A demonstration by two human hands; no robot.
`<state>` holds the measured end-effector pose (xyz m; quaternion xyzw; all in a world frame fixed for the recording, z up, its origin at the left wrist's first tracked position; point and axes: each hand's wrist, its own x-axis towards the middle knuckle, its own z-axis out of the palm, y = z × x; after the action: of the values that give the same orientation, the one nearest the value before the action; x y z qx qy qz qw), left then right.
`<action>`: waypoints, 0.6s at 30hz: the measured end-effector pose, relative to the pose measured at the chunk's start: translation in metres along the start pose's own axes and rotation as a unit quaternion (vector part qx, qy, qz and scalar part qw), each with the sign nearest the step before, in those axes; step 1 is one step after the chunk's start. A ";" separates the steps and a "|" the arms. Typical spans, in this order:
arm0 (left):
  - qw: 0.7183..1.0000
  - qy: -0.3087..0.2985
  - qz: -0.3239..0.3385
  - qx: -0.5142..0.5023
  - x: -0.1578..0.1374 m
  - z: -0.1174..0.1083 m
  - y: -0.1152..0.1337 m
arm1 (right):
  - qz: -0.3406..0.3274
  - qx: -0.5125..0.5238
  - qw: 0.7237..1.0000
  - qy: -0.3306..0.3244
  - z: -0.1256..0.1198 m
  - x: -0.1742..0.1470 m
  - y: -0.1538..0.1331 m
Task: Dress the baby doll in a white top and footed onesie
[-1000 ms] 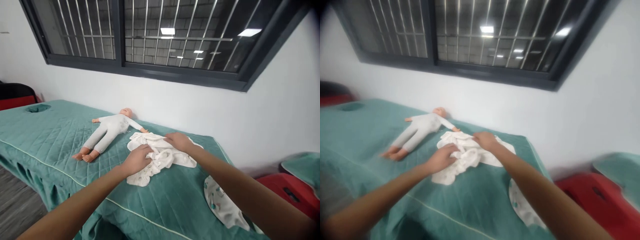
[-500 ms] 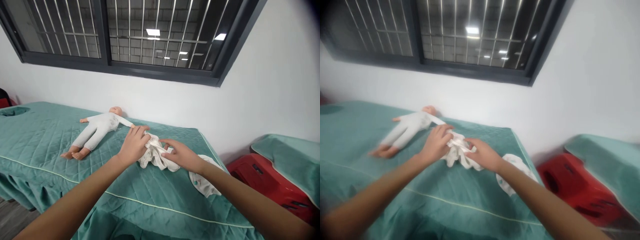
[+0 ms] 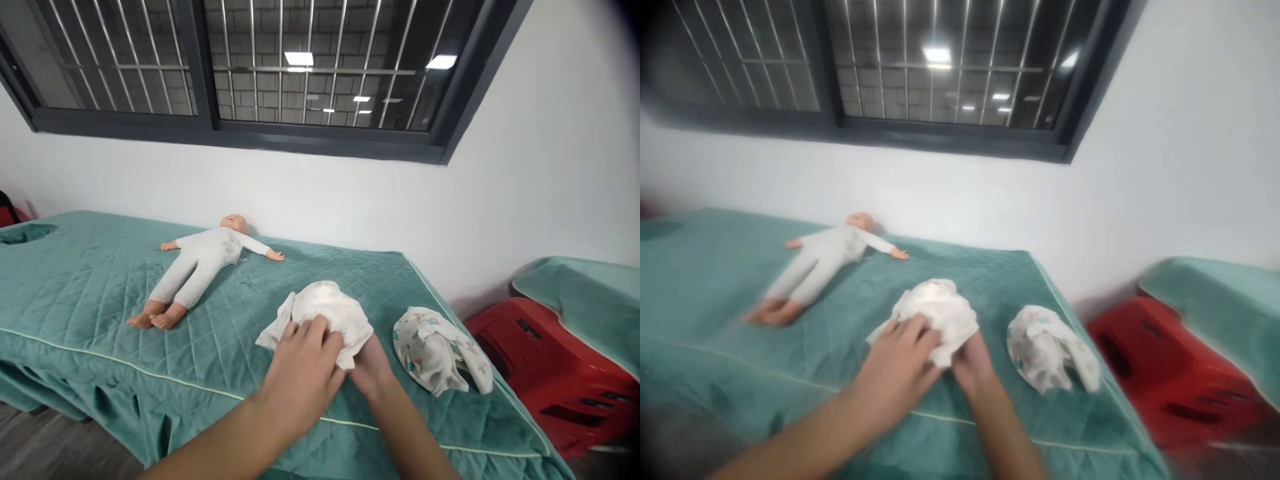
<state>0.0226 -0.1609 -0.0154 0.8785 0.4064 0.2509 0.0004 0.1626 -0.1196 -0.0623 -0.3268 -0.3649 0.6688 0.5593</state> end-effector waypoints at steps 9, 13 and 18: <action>0.914 0.069 -0.206 -0.344 -0.035 0.009 -0.055 | 0.094 0.015 0.993 -0.067 0.013 0.009 0.026; 0.803 0.059 -0.311 -0.505 -0.034 0.001 -0.072 | 0.089 -0.016 0.995 -0.044 0.030 0.014 0.025; 0.630 0.047 -0.336 -0.699 -0.034 -0.012 -0.055 | 0.112 0.014 0.991 -0.068 0.056 0.008 0.024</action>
<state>-0.0400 -0.1509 -0.0313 0.4047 0.3759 0.4830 0.6794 0.1015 -0.1211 -0.0541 -0.3119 -0.3536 0.7528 0.4593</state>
